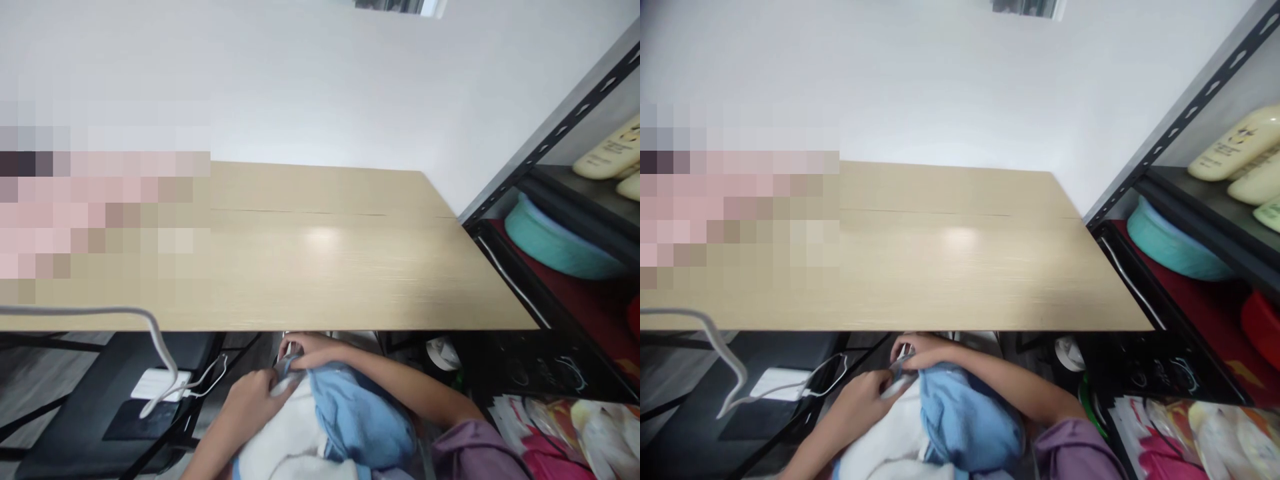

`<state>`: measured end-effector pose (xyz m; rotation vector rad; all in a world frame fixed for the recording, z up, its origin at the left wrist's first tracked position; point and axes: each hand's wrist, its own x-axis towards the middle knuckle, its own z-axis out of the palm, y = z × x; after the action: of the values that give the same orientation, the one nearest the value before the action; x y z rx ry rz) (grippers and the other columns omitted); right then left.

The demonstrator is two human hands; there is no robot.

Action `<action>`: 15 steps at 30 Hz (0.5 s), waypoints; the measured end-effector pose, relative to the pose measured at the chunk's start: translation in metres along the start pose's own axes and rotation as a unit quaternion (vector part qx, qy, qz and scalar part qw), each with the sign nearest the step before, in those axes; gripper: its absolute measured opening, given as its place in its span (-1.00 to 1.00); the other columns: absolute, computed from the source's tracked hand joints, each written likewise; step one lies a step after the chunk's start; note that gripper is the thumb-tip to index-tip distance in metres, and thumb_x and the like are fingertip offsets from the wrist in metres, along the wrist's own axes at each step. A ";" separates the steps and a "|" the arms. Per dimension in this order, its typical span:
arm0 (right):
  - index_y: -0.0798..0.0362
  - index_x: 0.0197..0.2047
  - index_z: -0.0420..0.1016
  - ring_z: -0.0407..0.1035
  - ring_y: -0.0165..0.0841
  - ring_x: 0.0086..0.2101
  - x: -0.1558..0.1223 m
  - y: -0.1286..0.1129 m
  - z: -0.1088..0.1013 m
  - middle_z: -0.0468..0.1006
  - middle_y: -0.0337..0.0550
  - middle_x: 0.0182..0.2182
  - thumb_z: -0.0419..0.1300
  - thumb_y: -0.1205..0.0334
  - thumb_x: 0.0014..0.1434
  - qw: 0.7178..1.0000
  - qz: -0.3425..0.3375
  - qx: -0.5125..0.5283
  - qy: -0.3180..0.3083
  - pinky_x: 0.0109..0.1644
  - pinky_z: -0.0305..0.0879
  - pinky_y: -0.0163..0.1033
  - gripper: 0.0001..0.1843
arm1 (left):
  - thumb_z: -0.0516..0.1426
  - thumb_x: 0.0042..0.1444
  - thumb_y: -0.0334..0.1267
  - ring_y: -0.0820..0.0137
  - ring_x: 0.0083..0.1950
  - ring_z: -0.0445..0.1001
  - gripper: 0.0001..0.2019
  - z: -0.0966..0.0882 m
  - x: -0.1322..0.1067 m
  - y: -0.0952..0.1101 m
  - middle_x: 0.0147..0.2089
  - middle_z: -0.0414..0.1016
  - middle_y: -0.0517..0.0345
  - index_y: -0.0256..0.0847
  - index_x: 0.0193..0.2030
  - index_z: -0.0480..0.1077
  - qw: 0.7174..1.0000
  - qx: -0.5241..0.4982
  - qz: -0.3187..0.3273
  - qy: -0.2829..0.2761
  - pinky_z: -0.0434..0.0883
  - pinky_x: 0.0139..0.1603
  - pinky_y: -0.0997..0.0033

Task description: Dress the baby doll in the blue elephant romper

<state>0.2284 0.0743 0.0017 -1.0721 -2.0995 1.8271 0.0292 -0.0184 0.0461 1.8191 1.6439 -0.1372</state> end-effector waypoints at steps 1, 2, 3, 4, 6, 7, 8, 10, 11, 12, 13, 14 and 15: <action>0.02 -0.10 0.69 0.53 -0.33 -0.07 0.006 0.002 0.003 0.69 -0.28 -0.12 0.37 0.58 0.07 1.000 -0.009 0.020 -0.009 0.03 0.40 -0.34 -0.63 | 0.12 0.43 0.22 -0.05 -0.09 0.74 -0.52 0.001 -0.002 0.004 -0.19 0.75 -0.18 -0.14 -0.25 0.57 1.000 -0.017 0.014 -0.002 0.42 -0.07 0.19; 0.03 -0.15 0.69 0.55 -0.32 -0.06 0.012 0.006 0.005 0.70 -0.27 -0.15 0.31 0.62 0.05 0.999 -0.012 0.035 -0.017 0.05 0.41 -0.34 -0.64 | 0.13 0.43 0.16 0.00 -0.11 0.72 -0.57 0.000 -0.005 0.008 -0.20 0.74 -0.13 -0.13 -0.25 0.55 0.999 -0.033 0.030 -0.006 0.40 -0.08 0.22; 0.05 -0.21 0.69 0.56 -0.32 -0.06 0.018 0.011 0.007 0.70 -0.26 -0.18 0.24 0.64 0.05 0.999 -0.008 0.042 -0.021 0.07 0.41 -0.33 -0.64 | 0.13 0.42 0.11 0.03 -0.11 0.71 -0.62 -0.001 -0.009 0.012 -0.20 0.73 -0.09 -0.12 -0.25 0.53 0.998 -0.046 0.046 -0.009 0.38 -0.08 0.24; 0.06 -0.25 0.67 0.57 -0.31 -0.07 0.023 0.017 0.008 0.70 -0.25 -0.22 0.19 0.65 0.05 0.999 -0.001 0.044 -0.020 0.07 0.42 -0.33 -0.64 | 0.13 0.42 0.08 0.06 -0.11 0.69 -0.65 -0.004 -0.013 0.016 -0.19 0.72 -0.07 -0.11 -0.25 0.51 0.997 -0.055 0.060 -0.009 0.37 -0.08 0.25; 0.06 -0.30 0.64 0.57 -0.31 -0.12 0.028 0.032 0.007 0.67 -0.24 -0.29 0.13 0.62 0.09 0.999 0.016 0.044 -0.003 0.04 0.42 -0.32 -0.66 | 0.12 0.39 0.04 0.08 -0.10 0.66 -0.69 -0.009 -0.021 0.021 -0.18 0.70 -0.04 -0.11 -0.27 0.44 0.995 -0.063 0.077 -0.001 0.36 -0.07 0.25; 0.06 -0.31 0.62 0.56 -0.31 -0.15 0.028 0.040 0.005 0.64 -0.24 -0.32 0.12 0.60 0.11 0.999 0.025 0.043 0.008 0.01 0.43 -0.32 -0.68 | 0.12 0.37 0.03 0.09 -0.11 0.64 -0.70 -0.011 -0.024 0.022 -0.19 0.68 -0.03 -0.11 -0.28 0.42 0.995 -0.067 0.079 0.004 0.35 -0.07 0.24; 0.06 -0.31 0.61 0.55 -0.31 -0.17 0.027 0.047 0.003 0.63 -0.23 -0.34 0.11 0.58 0.13 0.998 0.032 0.042 0.017 0.00 0.43 -0.31 -0.69 | 0.11 0.36 0.04 0.10 -0.12 0.62 -0.70 -0.013 -0.026 0.022 -0.20 0.66 -0.01 -0.10 -0.29 0.39 0.994 -0.071 0.082 0.006 0.35 -0.07 0.24; 0.07 -0.30 0.62 0.55 -0.31 -0.17 0.022 0.060 -0.002 0.64 -0.21 -0.32 0.10 0.57 0.15 0.998 0.040 0.040 0.021 0.01 0.44 -0.30 -0.69 | 0.10 0.35 0.07 0.13 -0.16 0.58 -0.68 -0.014 -0.028 0.021 -0.25 0.61 0.03 -0.10 -0.31 0.34 0.992 -0.086 0.089 0.002 0.33 -0.10 0.24; 0.08 -0.29 0.64 0.56 -0.31 -0.15 0.020 0.065 -0.004 0.65 -0.20 -0.29 0.09 0.58 0.15 0.998 0.041 0.038 0.018 0.05 0.45 -0.30 -0.68 | 0.09 0.34 0.09 0.15 -0.17 0.55 -0.66 -0.015 -0.027 0.020 -0.28 0.58 0.06 -0.10 -0.32 0.31 0.991 -0.094 0.094 -0.002 0.31 -0.12 0.25; 0.09 -0.28 0.65 0.56 -0.31 -0.13 0.019 0.069 -0.005 0.67 -0.20 -0.28 0.09 0.59 0.15 0.998 0.042 0.035 0.012 0.08 0.45 -0.29 -0.67 | 0.09 0.34 0.10 0.17 -0.19 0.52 -0.65 -0.015 -0.026 0.020 -0.30 0.54 0.09 -0.09 -0.34 0.28 0.990 -0.102 0.099 -0.005 0.29 -0.13 0.25; 0.10 -0.28 0.66 0.56 -0.31 -0.13 0.018 0.073 -0.006 0.67 -0.21 -0.27 0.10 0.60 0.16 0.999 0.043 0.032 0.005 0.10 0.46 -0.28 -0.67 | 0.09 0.34 0.11 0.20 -0.21 0.49 -0.63 -0.015 -0.025 0.020 -0.32 0.50 0.12 -0.09 -0.35 0.25 0.988 -0.110 0.104 -0.007 0.27 -0.15 0.26; 0.10 -0.28 0.66 0.56 -0.31 -0.15 0.019 0.076 -0.007 0.67 -0.23 -0.29 0.12 0.59 0.18 0.999 0.045 0.027 -0.001 0.10 0.47 -0.27 -0.69 | 0.10 0.34 0.12 0.22 -0.23 0.45 -0.62 -0.016 -0.025 0.019 -0.34 0.45 0.14 -0.09 -0.36 0.23 0.987 -0.118 0.106 -0.005 0.26 -0.16 0.26; 0.10 -0.29 0.65 0.55 -0.31 -0.18 0.019 0.080 -0.008 0.65 -0.24 -0.32 0.15 0.57 0.22 0.999 0.048 0.021 -0.006 0.07 0.48 -0.25 -0.72 | 0.11 0.34 0.12 0.24 -0.25 0.42 -0.61 -0.017 -0.025 0.020 -0.36 0.41 0.17 -0.08 -0.37 0.21 0.986 -0.128 0.107 0.001 0.24 -0.18 0.27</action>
<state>0.2512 0.0920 -0.0756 -1.1725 -2.0398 1.9175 0.0365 -0.0300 0.0791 1.7806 1.3860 0.1632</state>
